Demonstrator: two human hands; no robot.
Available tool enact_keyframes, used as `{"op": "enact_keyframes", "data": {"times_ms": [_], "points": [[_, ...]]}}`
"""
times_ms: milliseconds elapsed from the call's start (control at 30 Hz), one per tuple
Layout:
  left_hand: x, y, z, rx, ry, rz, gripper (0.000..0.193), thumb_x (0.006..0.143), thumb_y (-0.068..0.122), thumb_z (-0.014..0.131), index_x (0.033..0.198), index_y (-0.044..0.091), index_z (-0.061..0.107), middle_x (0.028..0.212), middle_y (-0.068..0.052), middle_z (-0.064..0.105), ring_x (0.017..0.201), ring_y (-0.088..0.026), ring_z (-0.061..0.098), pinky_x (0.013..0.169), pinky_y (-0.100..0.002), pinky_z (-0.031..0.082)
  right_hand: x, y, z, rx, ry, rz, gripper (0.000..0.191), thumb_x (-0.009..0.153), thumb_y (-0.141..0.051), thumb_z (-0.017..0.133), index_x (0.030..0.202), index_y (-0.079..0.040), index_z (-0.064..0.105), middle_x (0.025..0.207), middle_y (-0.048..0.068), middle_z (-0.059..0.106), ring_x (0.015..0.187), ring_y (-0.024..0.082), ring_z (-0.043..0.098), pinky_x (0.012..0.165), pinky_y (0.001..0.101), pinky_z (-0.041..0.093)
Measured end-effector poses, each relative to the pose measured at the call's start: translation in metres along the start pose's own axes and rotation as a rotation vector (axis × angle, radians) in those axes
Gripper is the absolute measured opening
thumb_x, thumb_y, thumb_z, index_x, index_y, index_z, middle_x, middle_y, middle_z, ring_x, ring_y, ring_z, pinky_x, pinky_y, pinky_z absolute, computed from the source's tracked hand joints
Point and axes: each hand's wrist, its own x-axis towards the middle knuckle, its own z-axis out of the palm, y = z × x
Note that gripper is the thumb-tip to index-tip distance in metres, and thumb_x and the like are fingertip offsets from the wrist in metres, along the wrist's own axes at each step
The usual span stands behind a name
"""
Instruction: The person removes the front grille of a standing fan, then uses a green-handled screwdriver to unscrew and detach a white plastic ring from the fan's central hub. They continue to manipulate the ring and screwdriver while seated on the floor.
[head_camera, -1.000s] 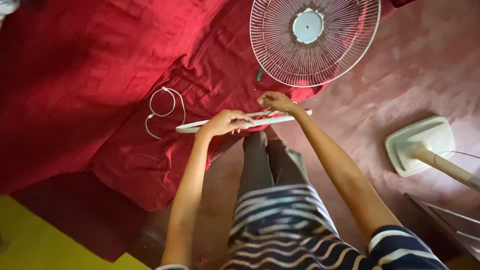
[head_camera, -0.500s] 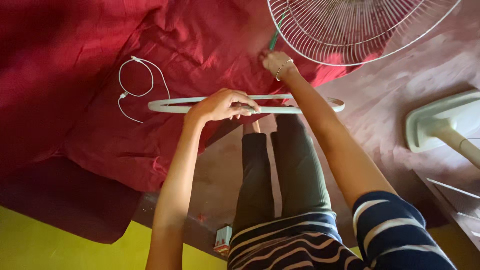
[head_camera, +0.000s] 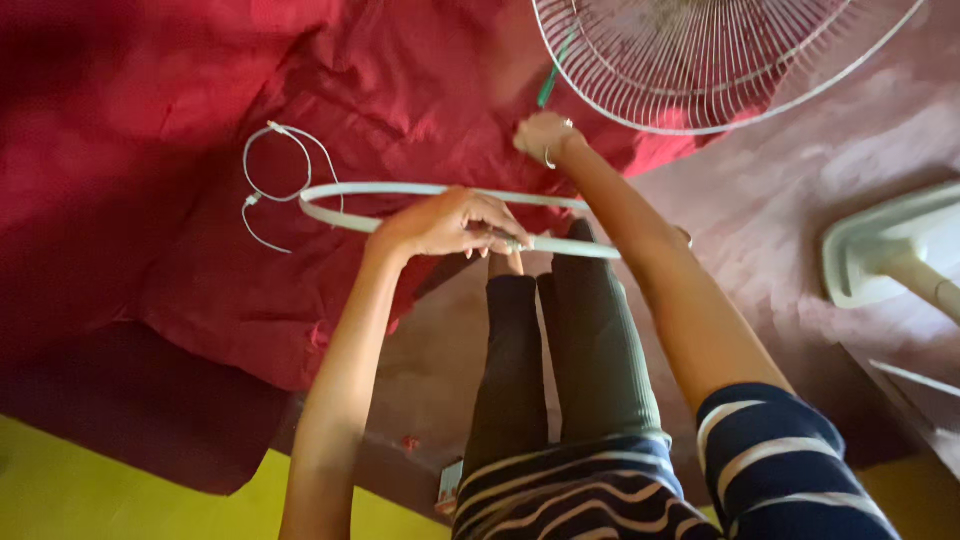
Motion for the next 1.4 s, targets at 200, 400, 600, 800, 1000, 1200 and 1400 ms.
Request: {"op": "enact_keyframes", "data": {"times_ms": [200,400,600,800,1000,1200,1400], "points": [[-0.012,0.034,0.018,-0.018,-0.015,0.006,0.024,0.093,0.013,0.074,0.117,0.012,0.078,0.101,-0.002,0.081,0.074,-0.011,0.071,0.06,-0.027,0.057,-0.067,-0.005,-0.061,0.835,0.479,0.1,0.006,0.09,-0.004,0.072,0.096,-0.005,0.074,0.089,0.013,0.077,0.08,0.021,0.077,0.072,0.034,0.063],[-0.044,0.112,0.045,0.032,0.071,0.214,0.03,0.093,0.004,0.067,0.121,0.009,0.075,0.11,-0.005,0.077,0.086,-0.012,0.073,0.066,-0.027,0.06,-0.235,-0.078,-0.16,1.207,0.85,0.091,0.007,0.097,0.003,0.073,0.101,0.006,0.068,0.097,0.01,0.071,0.093,0.016,0.072,0.083,0.0309,0.063],[-0.088,0.201,0.092,0.089,0.133,0.292,0.027,0.095,0.005,0.069,0.12,0.007,0.075,0.107,-0.006,0.074,0.081,-0.012,0.069,0.069,-0.026,0.058,-0.325,-0.179,-0.225,0.86,0.912,-0.049,0.019,0.086,0.003,0.079,0.105,0.001,0.075,0.101,0.008,0.076,0.095,0.02,0.073,0.086,0.0355,0.059],[-0.121,0.268,0.138,0.129,0.168,0.37,0.024,0.097,0.007,0.069,0.12,0.008,0.075,0.11,-0.005,0.071,0.083,-0.011,0.068,0.07,-0.025,0.057,-0.361,-0.231,-0.264,0.711,1.082,-0.217,0.016,0.09,-0.001,0.076,0.105,-0.003,0.072,0.114,0.01,0.074,0.112,0.027,0.071,0.107,0.0412,0.05],[-0.13,0.295,0.169,0.15,0.174,0.499,0.026,0.1,0.005,0.066,0.125,0.005,0.072,0.113,-0.005,0.067,0.089,-0.011,0.065,0.073,-0.024,0.054,-0.383,-0.261,-0.281,0.667,1.019,-0.152,0.021,0.093,0.001,0.07,0.113,-0.003,0.068,0.107,0.009,0.071,0.092,0.019,0.071,0.076,0.0302,0.055],[-0.137,0.31,0.189,0.109,0.231,0.443,0.025,0.1,0.008,0.067,0.124,0.004,0.071,0.107,-0.004,0.07,0.08,-0.008,0.065,0.065,-0.023,0.052,-0.387,-0.293,-0.289,0.659,1.194,-0.076,0.013,0.097,0.0,0.068,0.107,-0.002,0.061,0.102,0.009,0.067,0.082,0.02,0.069,0.07,0.0314,0.054],[-0.131,0.306,0.209,0.013,0.495,0.508,0.025,0.094,0.008,0.077,0.117,0.004,0.067,0.103,-0.002,0.074,0.079,-0.008,0.069,0.068,-0.024,0.056,-0.395,-0.311,-0.308,0.165,1.308,0.09,0.015,0.096,-0.005,0.073,0.105,-0.004,0.061,0.1,0.008,0.067,0.071,0.024,0.068,0.057,0.0356,0.051]]}}
